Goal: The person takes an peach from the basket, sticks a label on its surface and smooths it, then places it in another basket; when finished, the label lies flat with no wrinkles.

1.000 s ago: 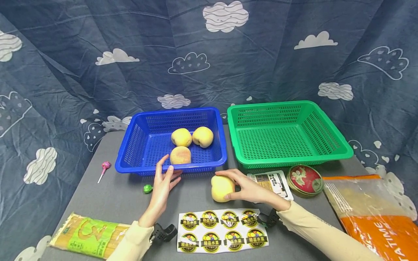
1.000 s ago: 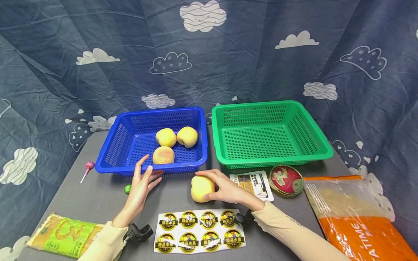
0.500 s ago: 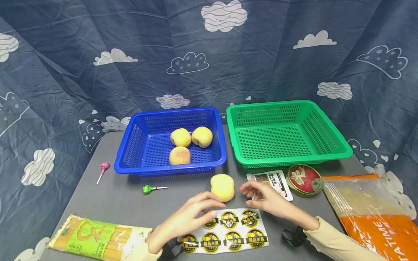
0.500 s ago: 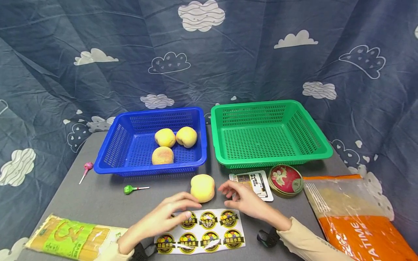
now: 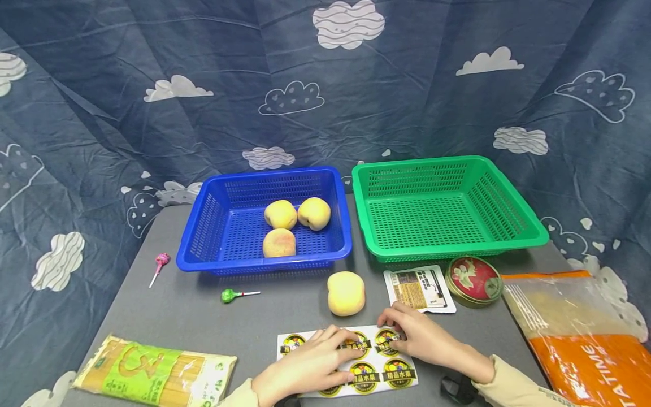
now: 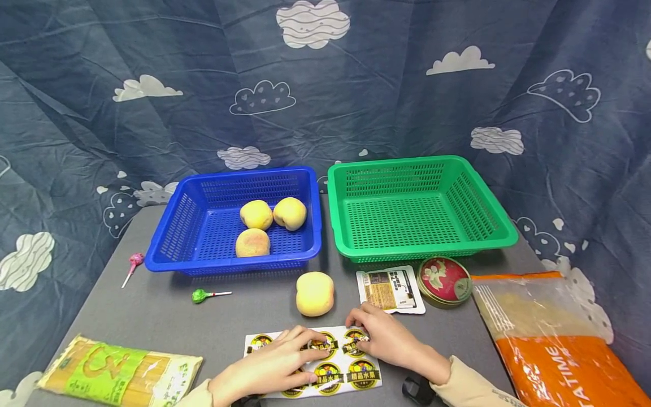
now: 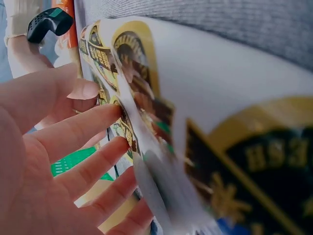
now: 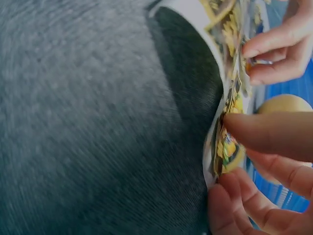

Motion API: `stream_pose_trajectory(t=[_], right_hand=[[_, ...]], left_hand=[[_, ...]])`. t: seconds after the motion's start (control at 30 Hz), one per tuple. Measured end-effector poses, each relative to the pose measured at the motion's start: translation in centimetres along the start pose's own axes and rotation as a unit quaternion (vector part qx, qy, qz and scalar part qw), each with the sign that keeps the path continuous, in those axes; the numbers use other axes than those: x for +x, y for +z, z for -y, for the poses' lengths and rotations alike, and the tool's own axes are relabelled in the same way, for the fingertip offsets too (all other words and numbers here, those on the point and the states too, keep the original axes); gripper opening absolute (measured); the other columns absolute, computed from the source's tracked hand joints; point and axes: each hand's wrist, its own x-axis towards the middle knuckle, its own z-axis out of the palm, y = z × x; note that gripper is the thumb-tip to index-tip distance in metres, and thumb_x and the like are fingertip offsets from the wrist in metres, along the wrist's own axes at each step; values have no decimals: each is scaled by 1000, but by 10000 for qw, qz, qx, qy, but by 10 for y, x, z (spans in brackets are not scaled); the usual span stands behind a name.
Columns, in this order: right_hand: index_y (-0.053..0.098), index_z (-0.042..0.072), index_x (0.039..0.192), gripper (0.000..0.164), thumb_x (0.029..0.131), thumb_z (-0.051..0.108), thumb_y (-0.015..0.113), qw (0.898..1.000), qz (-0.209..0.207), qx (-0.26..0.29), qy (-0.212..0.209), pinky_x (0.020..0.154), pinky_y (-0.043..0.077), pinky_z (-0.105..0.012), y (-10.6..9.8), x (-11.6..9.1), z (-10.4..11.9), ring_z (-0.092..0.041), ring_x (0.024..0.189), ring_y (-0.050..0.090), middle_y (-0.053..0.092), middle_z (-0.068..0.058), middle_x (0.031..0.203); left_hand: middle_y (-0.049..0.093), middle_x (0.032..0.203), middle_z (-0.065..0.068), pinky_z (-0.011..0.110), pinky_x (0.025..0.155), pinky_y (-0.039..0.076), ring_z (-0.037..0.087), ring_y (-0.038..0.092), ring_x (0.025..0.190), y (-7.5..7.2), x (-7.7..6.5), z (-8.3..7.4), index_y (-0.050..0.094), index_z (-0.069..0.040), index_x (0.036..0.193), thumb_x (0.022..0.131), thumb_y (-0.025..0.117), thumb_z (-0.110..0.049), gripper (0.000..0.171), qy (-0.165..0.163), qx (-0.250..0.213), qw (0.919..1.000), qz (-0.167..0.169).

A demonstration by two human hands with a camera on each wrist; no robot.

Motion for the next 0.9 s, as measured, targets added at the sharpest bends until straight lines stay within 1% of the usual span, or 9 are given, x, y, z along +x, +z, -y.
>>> stream_pose_trajectory(t=[0.1, 0.17, 0.3, 0.47, 0.6, 0.67, 0.73, 0.8, 0.9], right_hand=[[56, 17, 87, 34, 62, 3, 74, 9999, -54, -99, -44, 54, 37, -18, 1, 0, 2, -2, 66, 40, 41, 9, 76], [56, 16, 84, 32, 63, -3, 70, 9999, -87, 5, -121, 53, 37, -18, 0, 1, 2, -2, 64, 40, 42, 9, 74], [56, 15, 79, 29, 66, -11, 60, 9973, 49, 735, -79, 51, 39, -18, -7, 5, 2, -2, 60, 43, 47, 10, 67], [58, 11, 82, 19, 73, -5, 61, 9864, 10, 1635, 159, 52, 43, -22, -26, 20, 8, -6, 60, 50, 54, 7, 68], [59, 9, 87, 13, 79, -1, 62, 9811, -212, 1920, 116, 56, 46, -25, -39, 37, 16, -11, 65, 54, 58, 3, 73], [59, 7, 89, 12, 80, -1, 61, 9787, -293, 2031, 111, 58, 47, -25, -42, 47, 18, -13, 67, 55, 59, 1, 75], [58, 6, 90, 12, 81, -2, 60, 9766, -370, 2116, 122, 60, 48, -25, -43, 57, 19, -14, 69, 56, 59, -1, 77], [57, 5, 90, 12, 81, -2, 60, 9744, -416, 2205, 156, 62, 49, -25, -42, 66, 20, -15, 71, 56, 59, -3, 78], [56, 4, 90, 11, 82, -2, 60, 9721, -512, 2284, 150, 62, 49, -26, -38, 78, 20, -16, 71, 56, 58, -6, 79]], left_hand=[[46, 123, -3, 27, 88, 38, 12, 41, 109, 0, 1, -1, 60, -21, 116, 87, 55, -38, 34, -4, 38, 10000, -36], [46, 122, -3, 27, 89, 38, 12, 41, 109, 0, 2, -2, 60, -21, 116, 87, 56, -38, 35, -13, 79, 10000, -50], [47, 121, -3, 27, 89, 38, 12, 42, 108, 1, 2, -2, 61, -21, 115, 86, 56, -37, 34, -37, 131, 9999, -63], [47, 118, -4, 26, 85, 38, 12, 41, 105, 1, 3, -2, 62, -22, 113, 86, 57, -37, 32, -80, 135, 9998, -87], [47, 117, -4, 25, 82, 39, 12, 41, 104, -3, 3, -2, 61, -22, 114, 86, 57, -37, 32, -43, 73, 9998, -172], [47, 116, -4, 25, 81, 39, 12, 42, 104, -7, 3, -1, 60, -21, 114, 86, 57, -36, 31, -17, -65, 9997, -251], [48, 115, -4, 26, 82, 39, 12, 43, 105, -12, 4, 2, 60, -20, 114, 87, 58, -33, 30, -2, -304, 9987, -413], [48, 113, -5, 25, 84, 40, 10, 44, 105, -19, 5, 6, 60, -19, 113, 87, 59, -30, 28, -7, -564, 9961, -678], [50, 110, -6, 23, 85, 40, 7, 45, 103, -30, 9, 14, 60, -18, 110, 86, 60, -25, 25, -245, -907, 9876, -1258]])
